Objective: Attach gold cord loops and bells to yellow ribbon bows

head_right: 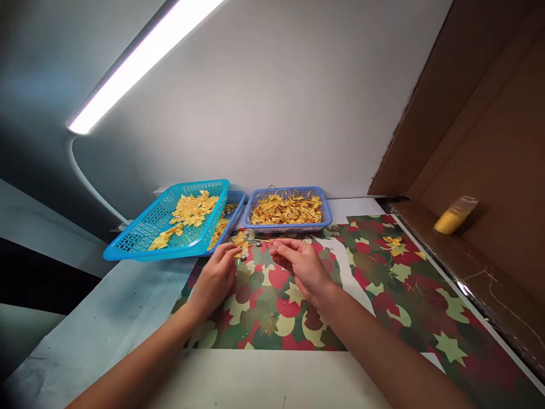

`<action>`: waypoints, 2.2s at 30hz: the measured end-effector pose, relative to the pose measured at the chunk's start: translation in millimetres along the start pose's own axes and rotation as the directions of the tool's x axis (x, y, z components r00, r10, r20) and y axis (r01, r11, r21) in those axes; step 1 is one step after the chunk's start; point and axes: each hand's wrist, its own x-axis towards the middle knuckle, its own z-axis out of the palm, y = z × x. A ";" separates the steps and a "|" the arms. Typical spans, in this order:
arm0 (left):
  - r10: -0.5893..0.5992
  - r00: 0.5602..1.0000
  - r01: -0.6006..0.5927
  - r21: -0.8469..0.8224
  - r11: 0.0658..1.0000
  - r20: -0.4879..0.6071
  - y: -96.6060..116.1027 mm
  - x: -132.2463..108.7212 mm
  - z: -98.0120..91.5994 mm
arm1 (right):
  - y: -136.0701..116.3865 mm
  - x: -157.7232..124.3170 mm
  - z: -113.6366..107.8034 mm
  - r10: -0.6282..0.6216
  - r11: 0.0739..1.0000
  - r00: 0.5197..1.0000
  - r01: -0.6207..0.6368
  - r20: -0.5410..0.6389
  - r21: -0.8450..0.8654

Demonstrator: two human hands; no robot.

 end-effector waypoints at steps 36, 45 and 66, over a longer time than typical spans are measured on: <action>-0.226 0.729 0.587 -0.760 -0.279 0.646 45.7 5.0 21.4 | 60.8 -0.3 -45.4 -0.135 0.962 0.991 0.129 -0.010 -0.239; -0.111 0.688 0.576 -0.632 -0.519 0.717 51.0 2.6 29.9 | 64.0 -6.4 -44.1 -0.195 0.894 0.981 0.176 -0.003 -0.411; 0.049 0.705 0.635 -0.600 -0.487 0.707 47.4 -0.1 26.5 | 59.2 -17.4 -42.1 -0.396 0.496 0.866 0.481 0.304 -0.723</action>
